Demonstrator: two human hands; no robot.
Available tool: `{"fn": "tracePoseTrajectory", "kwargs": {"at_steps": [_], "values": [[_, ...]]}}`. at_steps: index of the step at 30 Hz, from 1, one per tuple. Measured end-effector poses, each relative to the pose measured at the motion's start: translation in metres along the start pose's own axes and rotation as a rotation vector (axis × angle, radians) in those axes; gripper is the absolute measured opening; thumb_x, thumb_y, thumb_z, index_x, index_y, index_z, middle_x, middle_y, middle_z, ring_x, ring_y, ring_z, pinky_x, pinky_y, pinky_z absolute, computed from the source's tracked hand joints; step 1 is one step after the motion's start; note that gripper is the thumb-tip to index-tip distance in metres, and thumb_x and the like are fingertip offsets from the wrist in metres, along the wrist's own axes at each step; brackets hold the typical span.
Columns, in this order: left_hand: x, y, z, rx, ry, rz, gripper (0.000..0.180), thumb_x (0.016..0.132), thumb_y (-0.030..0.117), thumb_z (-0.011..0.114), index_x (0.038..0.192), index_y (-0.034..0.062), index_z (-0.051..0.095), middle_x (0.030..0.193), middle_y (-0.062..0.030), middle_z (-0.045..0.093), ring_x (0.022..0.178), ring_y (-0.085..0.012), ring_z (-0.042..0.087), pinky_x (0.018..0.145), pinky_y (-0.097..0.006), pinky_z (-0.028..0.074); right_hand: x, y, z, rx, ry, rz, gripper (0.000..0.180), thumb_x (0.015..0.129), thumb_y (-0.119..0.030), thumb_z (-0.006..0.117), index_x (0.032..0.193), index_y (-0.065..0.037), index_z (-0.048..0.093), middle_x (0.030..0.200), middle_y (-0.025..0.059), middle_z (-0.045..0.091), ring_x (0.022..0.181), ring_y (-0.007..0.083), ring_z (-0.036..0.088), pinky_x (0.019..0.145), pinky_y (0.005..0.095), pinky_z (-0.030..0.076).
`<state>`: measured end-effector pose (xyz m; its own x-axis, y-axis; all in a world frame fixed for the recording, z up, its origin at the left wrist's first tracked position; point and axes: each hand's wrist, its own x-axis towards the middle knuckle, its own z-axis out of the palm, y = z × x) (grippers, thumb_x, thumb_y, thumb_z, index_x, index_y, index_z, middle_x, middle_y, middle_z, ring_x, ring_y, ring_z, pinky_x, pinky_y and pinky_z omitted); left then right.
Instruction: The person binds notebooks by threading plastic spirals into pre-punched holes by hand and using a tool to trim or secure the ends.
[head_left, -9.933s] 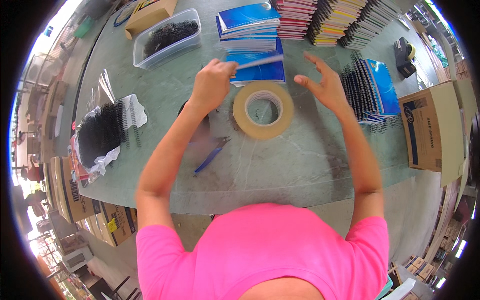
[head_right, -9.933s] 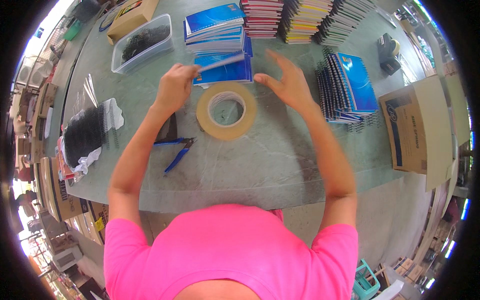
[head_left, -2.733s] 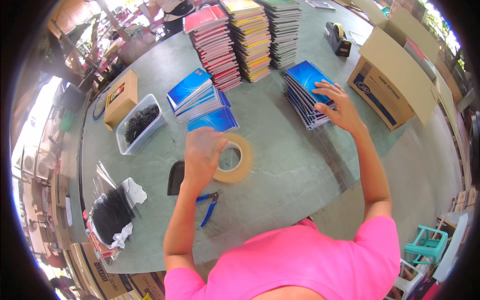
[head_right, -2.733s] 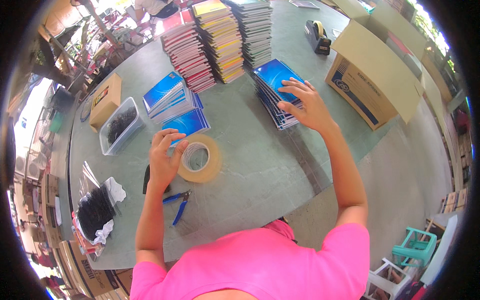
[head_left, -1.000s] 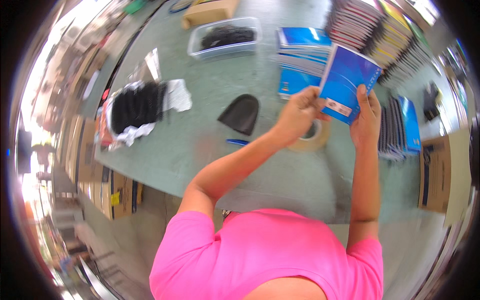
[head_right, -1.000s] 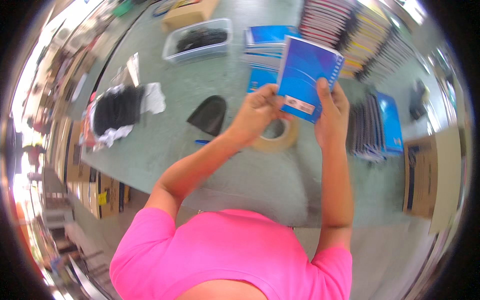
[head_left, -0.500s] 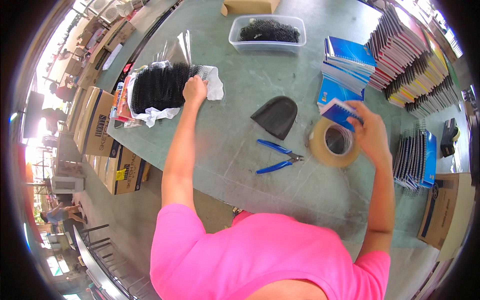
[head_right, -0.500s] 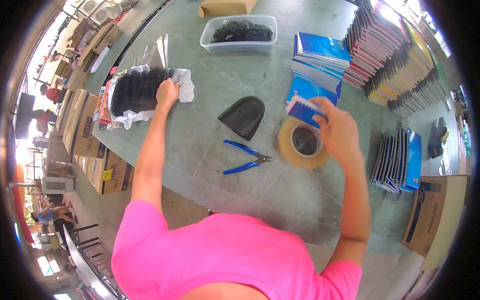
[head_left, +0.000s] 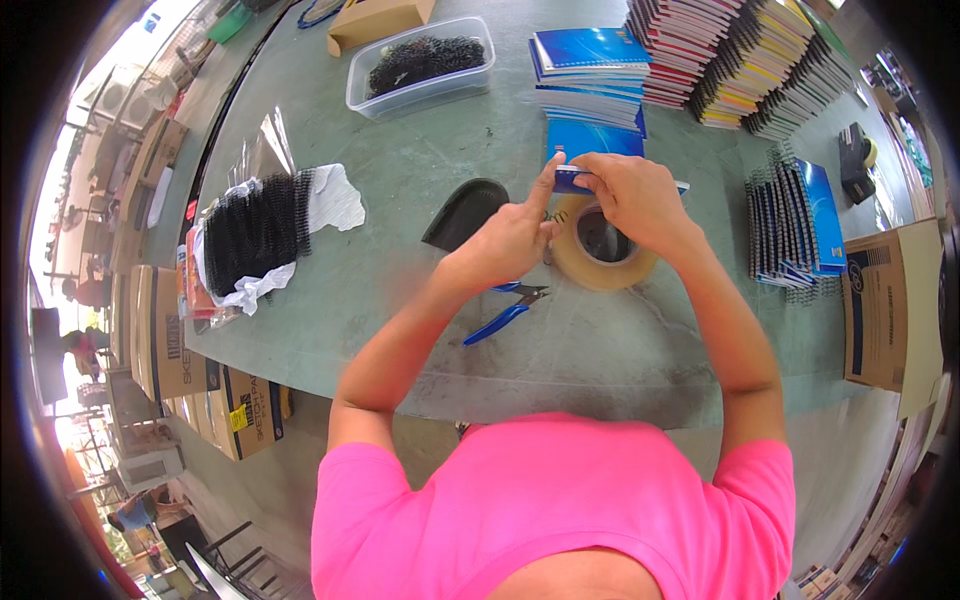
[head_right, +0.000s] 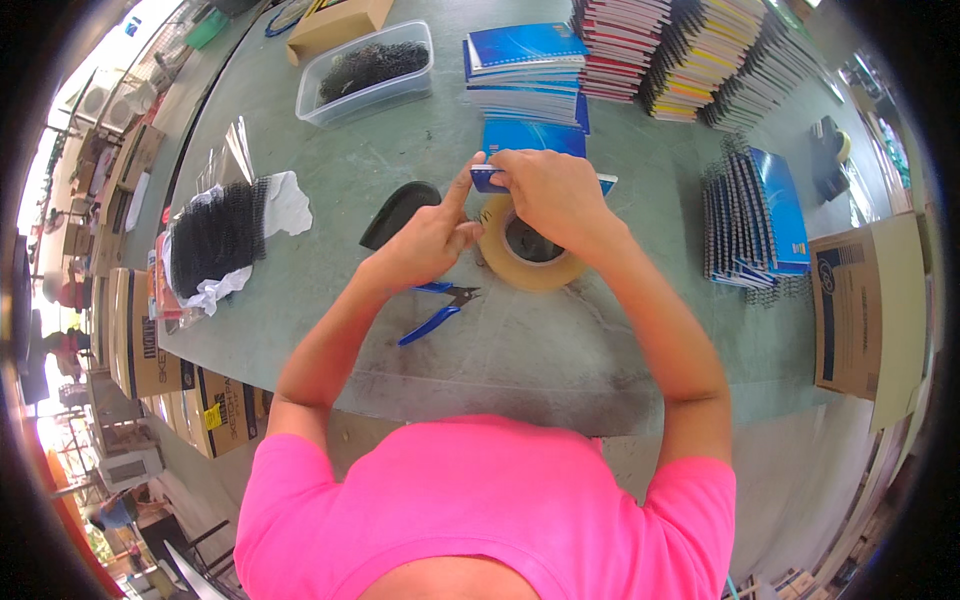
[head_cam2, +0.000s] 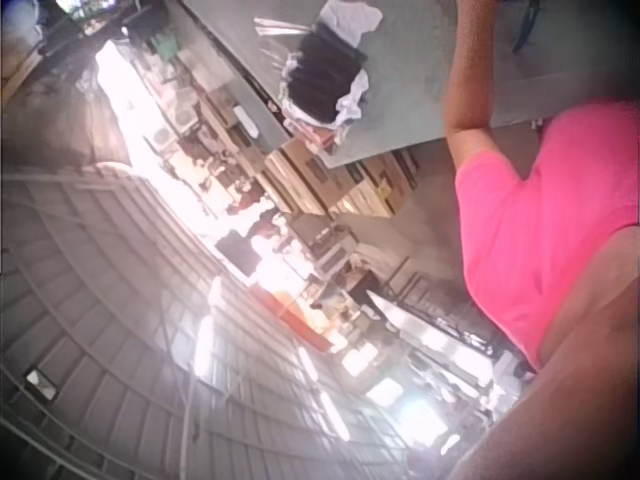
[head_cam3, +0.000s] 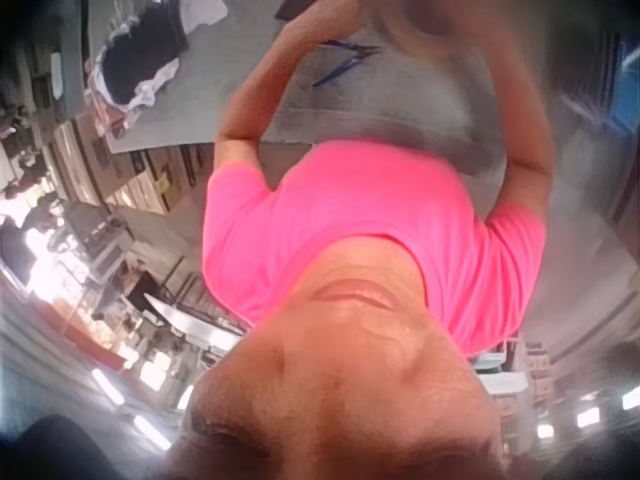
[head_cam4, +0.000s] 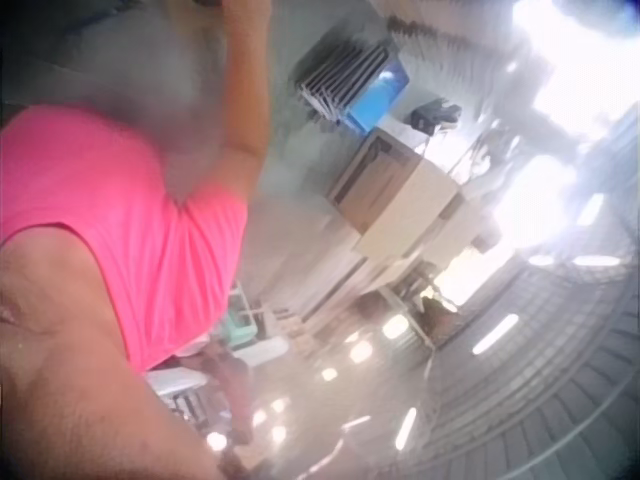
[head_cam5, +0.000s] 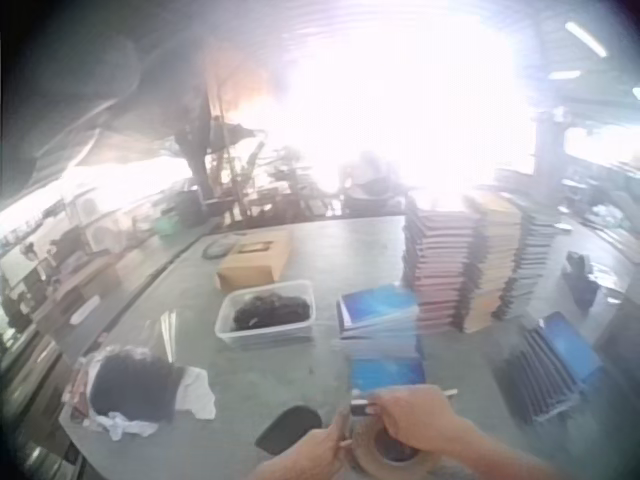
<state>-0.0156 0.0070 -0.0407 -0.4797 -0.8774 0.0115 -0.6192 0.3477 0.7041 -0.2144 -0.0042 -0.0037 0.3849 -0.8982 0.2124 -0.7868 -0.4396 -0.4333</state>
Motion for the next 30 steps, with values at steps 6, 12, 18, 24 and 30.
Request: {"fn": "tracePoseTrajectory", "kwargs": {"at_steps": [6, 12, 18, 24, 30], "values": [[0.001, 0.013, -0.021, -0.198, 0.238, -0.051, 0.026, 0.087, 0.017, 0.059, 0.11, 0.0051, 0.061, 0.077, -0.0088, 0.064, 0.065, -0.0113, 0.056, 0.062, -0.026, 0.045, 0.0, 0.005, 0.001, -0.045, 0.033, -0.034, 0.014, 0.084, -0.021, 0.057, 0.093, -0.01, 0.06, 0.078, 0.0113, 0.064, 0.073, 0.0303, 0.062, 0.06, 0.0413, 0.047], [-0.001, 0.014, -0.006, -0.136, 0.415, 0.125, 0.021, 0.087, 0.021, 0.062, 0.098, 0.0029, 0.065, 0.078, -0.0086, 0.065, 0.068, -0.0119, 0.059, 0.063, -0.025, 0.046, 0.0, -0.004, 0.01, -0.112, 0.086, -0.016, 0.021, 0.08, -0.031, 0.062, 0.085, -0.01, 0.059, 0.072, 0.0089, 0.063, 0.069, 0.0281, 0.062, 0.057, 0.0391, 0.045], [0.006, 0.018, -0.005, -0.05, 0.487, 0.219, 0.019, 0.085, 0.017, 0.065, 0.097, 0.0026, 0.065, 0.08, -0.0121, 0.065, 0.07, -0.0151, 0.062, 0.064, -0.027, 0.047, 0.003, -0.004, 0.026, -0.215, 0.281, -0.085, 0.031, 0.077, -0.041, 0.064, 0.072, -0.01, 0.057, 0.062, 0.0069, 0.06, 0.061, 0.0243, 0.061, 0.051, 0.0346, 0.042], [0.003, 0.025, -0.006, -0.105, 0.438, 0.16, 0.024, 0.085, 0.014, 0.063, 0.106, 0.0032, 0.062, 0.078, -0.0114, 0.064, 0.068, -0.0137, 0.06, 0.062, -0.027, 0.046, 0.005, -0.003, 0.023, -0.188, 0.209, -0.04, 0.03, 0.078, -0.04, 0.064, 0.074, -0.01, 0.059, 0.064, 0.007, 0.061, 0.061, 0.0246, 0.061, 0.052, 0.0365, 0.044], [0.003, 0.025, -0.014, -0.326, 0.149, -0.097, 0.025, 0.089, 0.018, 0.056, 0.108, 0.0026, 0.062, 0.077, -0.0084, 0.064, 0.067, -0.0081, 0.056, 0.062, -0.024, 0.044, 0.003, 0.004, 0.019, -0.091, 0.173, -0.046, 0.03, 0.078, -0.04, 0.063, 0.08, -0.01, 0.061, 0.071, 0.0076, 0.063, 0.065, 0.0254, 0.063, 0.054, 0.0376, 0.047]]}}
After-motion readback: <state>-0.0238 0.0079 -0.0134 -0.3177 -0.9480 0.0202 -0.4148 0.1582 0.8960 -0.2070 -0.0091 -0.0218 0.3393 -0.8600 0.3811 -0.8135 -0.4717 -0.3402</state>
